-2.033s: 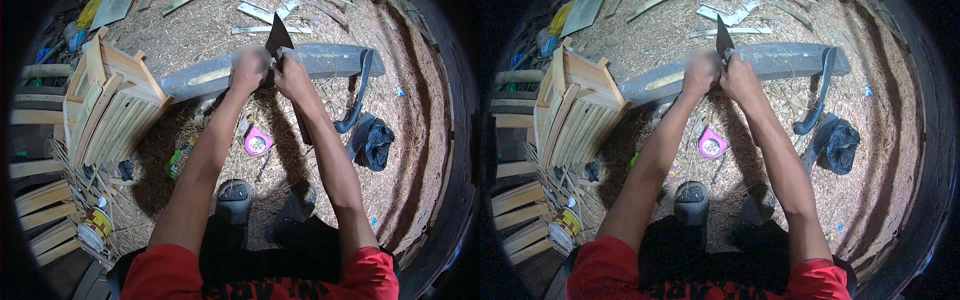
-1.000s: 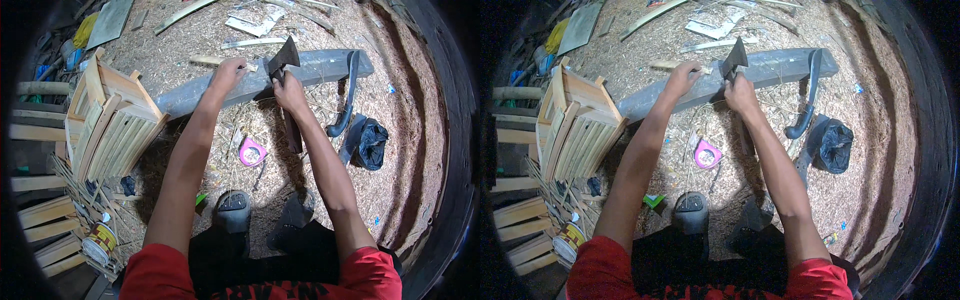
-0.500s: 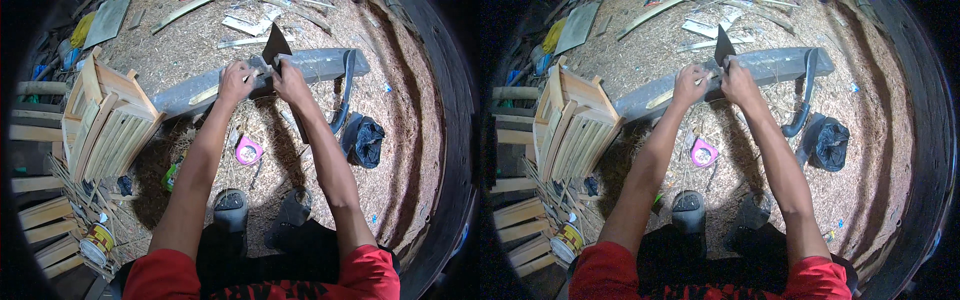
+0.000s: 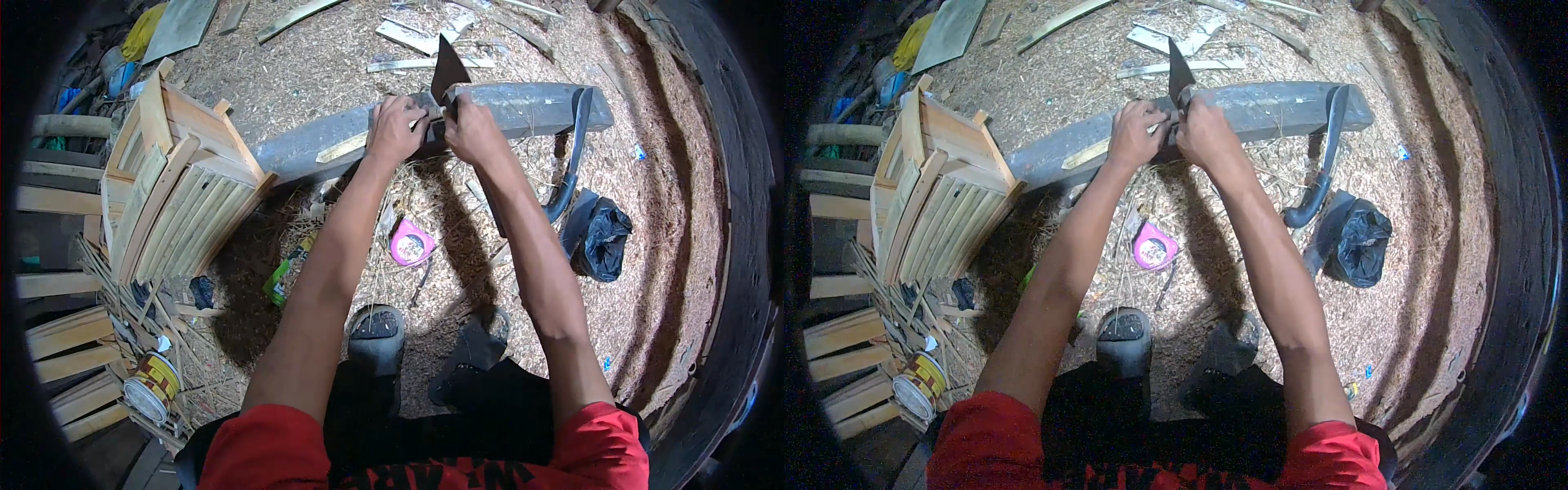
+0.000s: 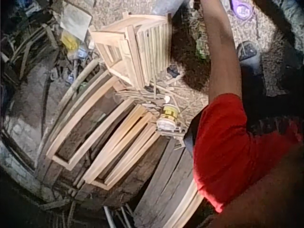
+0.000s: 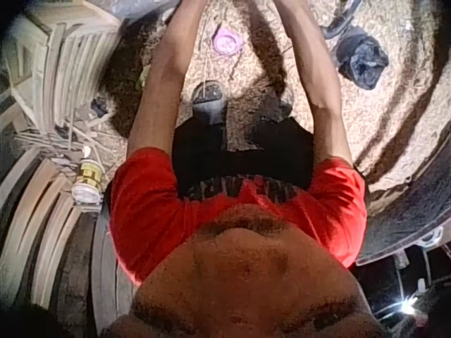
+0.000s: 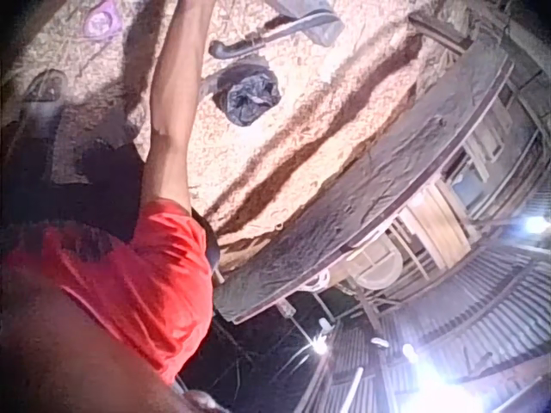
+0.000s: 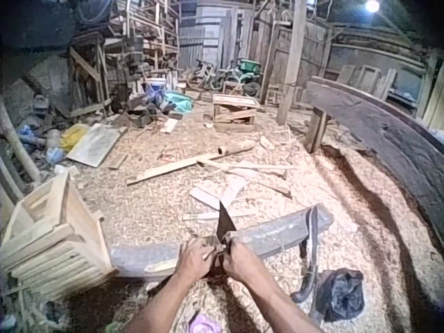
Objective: The person shapes a wooden strip with an axe, trims it with pliers, and then hammers it onto a wooden box using the axe.
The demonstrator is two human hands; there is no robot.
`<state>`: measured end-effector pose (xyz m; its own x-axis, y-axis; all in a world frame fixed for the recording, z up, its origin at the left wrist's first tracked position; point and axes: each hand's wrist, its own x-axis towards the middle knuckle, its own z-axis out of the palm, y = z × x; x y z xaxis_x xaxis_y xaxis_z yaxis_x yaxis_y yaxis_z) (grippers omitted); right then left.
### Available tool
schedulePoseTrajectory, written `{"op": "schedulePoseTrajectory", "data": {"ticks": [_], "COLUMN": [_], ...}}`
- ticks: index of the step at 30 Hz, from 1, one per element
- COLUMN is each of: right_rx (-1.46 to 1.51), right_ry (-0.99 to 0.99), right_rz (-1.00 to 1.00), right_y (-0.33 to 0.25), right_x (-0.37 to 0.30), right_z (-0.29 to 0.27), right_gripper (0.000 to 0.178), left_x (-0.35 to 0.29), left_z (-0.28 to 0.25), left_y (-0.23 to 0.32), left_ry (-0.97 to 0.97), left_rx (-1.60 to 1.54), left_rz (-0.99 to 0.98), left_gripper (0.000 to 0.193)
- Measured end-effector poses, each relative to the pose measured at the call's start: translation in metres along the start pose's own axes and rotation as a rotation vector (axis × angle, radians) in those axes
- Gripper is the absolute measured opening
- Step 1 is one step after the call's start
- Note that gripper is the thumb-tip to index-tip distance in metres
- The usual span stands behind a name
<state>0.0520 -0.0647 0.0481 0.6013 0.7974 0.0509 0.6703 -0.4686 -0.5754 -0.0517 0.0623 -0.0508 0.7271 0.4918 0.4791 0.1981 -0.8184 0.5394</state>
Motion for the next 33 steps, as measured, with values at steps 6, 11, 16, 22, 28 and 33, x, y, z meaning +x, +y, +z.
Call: {"op": "schedulePoseTrajectory", "data": {"ticks": [6,11,16,22,28,33], "right_rx": [0.027,-0.015,0.032,0.058,0.104,0.024], "right_ry": [-0.019,-0.001,-0.025,-0.009,0.123,0.112], "right_rz": [-0.04,-0.035,-0.004,0.026,-0.035,-0.068], "right_y": [0.012,0.013,-0.002,-0.001,0.0,0.022], "right_x": [0.0,-0.005,-0.005,-0.012,-0.011,-0.009], "right_z": [0.004,0.008,-0.003,-0.001,-0.002,0.009], "right_gripper": [0.03,0.028,0.031,0.026,0.026,0.035], "left_x": [0.003,0.004,0.004,0.002,0.003,0.004], "left_z": [-0.001,0.003,0.001,-0.002,-0.003,0.002], "left_y": [0.003,0.005,0.003,0.009,0.006,0.007], "left_ry": [-0.025,-0.007,-0.014,-0.034,-0.032,0.001], "left_rx": [0.0,0.02,0.0,-0.001,-0.003,-0.014], "left_rz": [-0.025,-0.023,-0.023,-0.039,-0.021,-0.022], "left_gripper": [0.013,0.012,0.012,0.013,0.012,0.011]}}
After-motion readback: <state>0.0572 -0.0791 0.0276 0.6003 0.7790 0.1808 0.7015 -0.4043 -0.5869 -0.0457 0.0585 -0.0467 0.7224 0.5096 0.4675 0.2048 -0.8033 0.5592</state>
